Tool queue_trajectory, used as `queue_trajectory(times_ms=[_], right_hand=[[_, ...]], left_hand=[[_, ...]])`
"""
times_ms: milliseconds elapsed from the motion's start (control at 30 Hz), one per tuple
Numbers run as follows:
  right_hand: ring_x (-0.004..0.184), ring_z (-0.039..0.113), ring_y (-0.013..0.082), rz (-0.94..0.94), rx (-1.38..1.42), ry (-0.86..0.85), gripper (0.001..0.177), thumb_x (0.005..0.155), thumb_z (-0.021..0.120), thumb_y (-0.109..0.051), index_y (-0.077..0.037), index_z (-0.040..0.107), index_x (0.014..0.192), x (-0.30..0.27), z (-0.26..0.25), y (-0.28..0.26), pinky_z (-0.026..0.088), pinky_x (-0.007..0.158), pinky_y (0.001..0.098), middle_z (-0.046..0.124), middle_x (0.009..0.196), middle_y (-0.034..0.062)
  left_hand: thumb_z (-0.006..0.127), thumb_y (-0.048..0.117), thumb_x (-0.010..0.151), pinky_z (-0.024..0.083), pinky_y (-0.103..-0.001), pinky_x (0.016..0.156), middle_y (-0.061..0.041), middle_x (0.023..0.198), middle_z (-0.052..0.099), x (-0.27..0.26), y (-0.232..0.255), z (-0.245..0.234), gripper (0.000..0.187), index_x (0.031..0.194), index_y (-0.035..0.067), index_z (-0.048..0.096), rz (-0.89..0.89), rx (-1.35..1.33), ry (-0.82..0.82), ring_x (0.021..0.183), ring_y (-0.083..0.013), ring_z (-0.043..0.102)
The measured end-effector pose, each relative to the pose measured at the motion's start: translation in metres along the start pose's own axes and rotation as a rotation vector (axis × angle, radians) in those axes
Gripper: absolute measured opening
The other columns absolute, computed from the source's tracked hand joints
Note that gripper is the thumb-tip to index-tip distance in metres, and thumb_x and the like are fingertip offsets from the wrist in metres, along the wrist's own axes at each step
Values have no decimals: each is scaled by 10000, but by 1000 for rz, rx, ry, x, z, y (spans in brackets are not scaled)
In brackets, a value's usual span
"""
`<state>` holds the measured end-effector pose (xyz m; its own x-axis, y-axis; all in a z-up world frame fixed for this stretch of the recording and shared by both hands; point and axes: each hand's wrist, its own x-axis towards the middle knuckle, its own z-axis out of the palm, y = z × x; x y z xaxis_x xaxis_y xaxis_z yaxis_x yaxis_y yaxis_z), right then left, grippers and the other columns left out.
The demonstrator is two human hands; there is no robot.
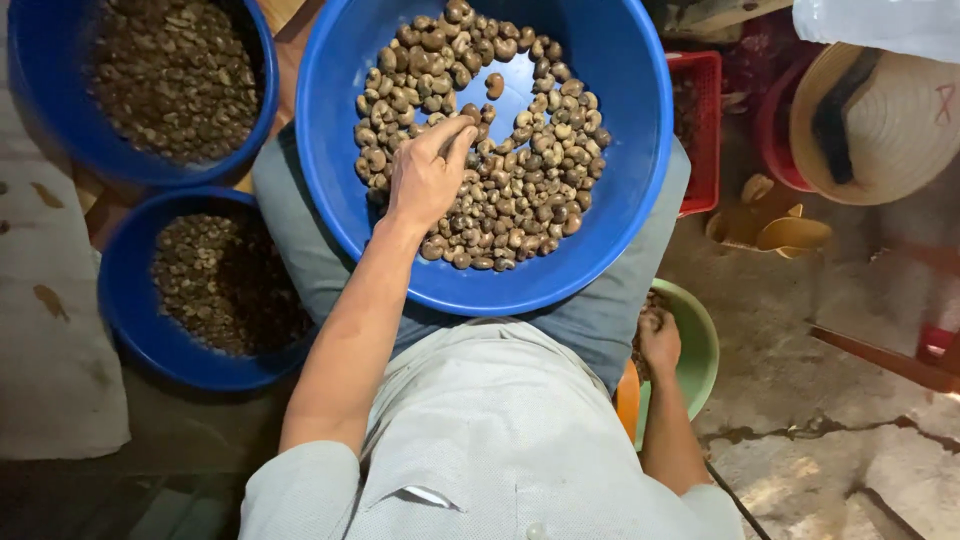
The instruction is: A person is sitting on the floor peeling nuts using a small handheld tool.
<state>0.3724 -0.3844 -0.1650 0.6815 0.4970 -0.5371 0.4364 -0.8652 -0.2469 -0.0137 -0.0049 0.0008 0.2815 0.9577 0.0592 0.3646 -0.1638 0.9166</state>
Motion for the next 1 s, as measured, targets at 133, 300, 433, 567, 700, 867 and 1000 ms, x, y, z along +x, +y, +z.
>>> queue_trajectory(times_ms=[133, 300, 433, 567, 700, 867, 1000], right_hand=[[915, 703, 517, -38, -170, 167, 497, 1069, 598, -392, -1, 572, 1373, 15, -16, -13, 557, 780, 618, 711, 1025, 328], [875, 706, 432, -476, 175, 596, 274, 1146, 623, -231, -47, 608, 1348, -22, -95, -194, 557, 746, 533, 737, 1067, 235], [1044, 722, 409, -960, 465, 569, 262, 1050, 698, 1, -42, 683, 1307, -52, -123, -328, 583, 834, 444, 725, 1159, 229], [933, 747, 320, -1171, 102, 209, 293, 1021, 686, -103, -139, 683, 1312, -49, -96, -427, 627, 728, 430, 736, 1057, 73], [840, 721, 315, -1297, -236, 197, 248, 990, 662, -310, -301, 649, 1238, 6, -8, -455, 601, 647, 475, 644, 977, -1], [788, 718, 450, -1216, -323, 120, 297, 956, 651, -220, -190, 595, 1246, 22, 47, -458, 563, 609, 601, 591, 1199, 187], [783, 712, 451, -1163, -316, 83, 276, 952, 640, -246, -207, 599, 1222, 31, 54, -447, 566, 639, 604, 603, 1129, 133]], left_hand=[[587, 249, 1117, 644, -507, 705, -184, 1008, 766, 4, -11, 3, 238, 1219, 76, 715, 16, -9, 39, 923, -402, 749], [538, 226, 1141, 640, -526, 690, -193, 988, 756, 2, -9, 3, 262, 1253, 45, 690, 22, -27, 56, 915, -393, 751], [566, 248, 1121, 651, -522, 734, -164, 1018, 776, 4, -13, 4, 262, 1245, 61, 701, 25, 34, 74, 939, -371, 756], [567, 252, 1126, 645, -530, 803, -141, 1093, 768, 5, -20, 6, 264, 1259, 71, 705, 78, 172, 65, 989, -367, 747], [574, 277, 1120, 633, -548, 833, -160, 1129, 748, 3, -21, 4, 280, 1250, 65, 704, 87, 278, 76, 1033, -382, 732], [535, 379, 1118, 622, -537, 833, -145, 1120, 749, 4, -35, 9, 354, 1255, 91, 688, 37, 377, 59, 1019, -363, 741], [506, 337, 1137, 624, -531, 835, -160, 1100, 746, 4, -32, 9, 355, 1281, 55, 664, 36, 356, 26, 1025, -366, 739]])
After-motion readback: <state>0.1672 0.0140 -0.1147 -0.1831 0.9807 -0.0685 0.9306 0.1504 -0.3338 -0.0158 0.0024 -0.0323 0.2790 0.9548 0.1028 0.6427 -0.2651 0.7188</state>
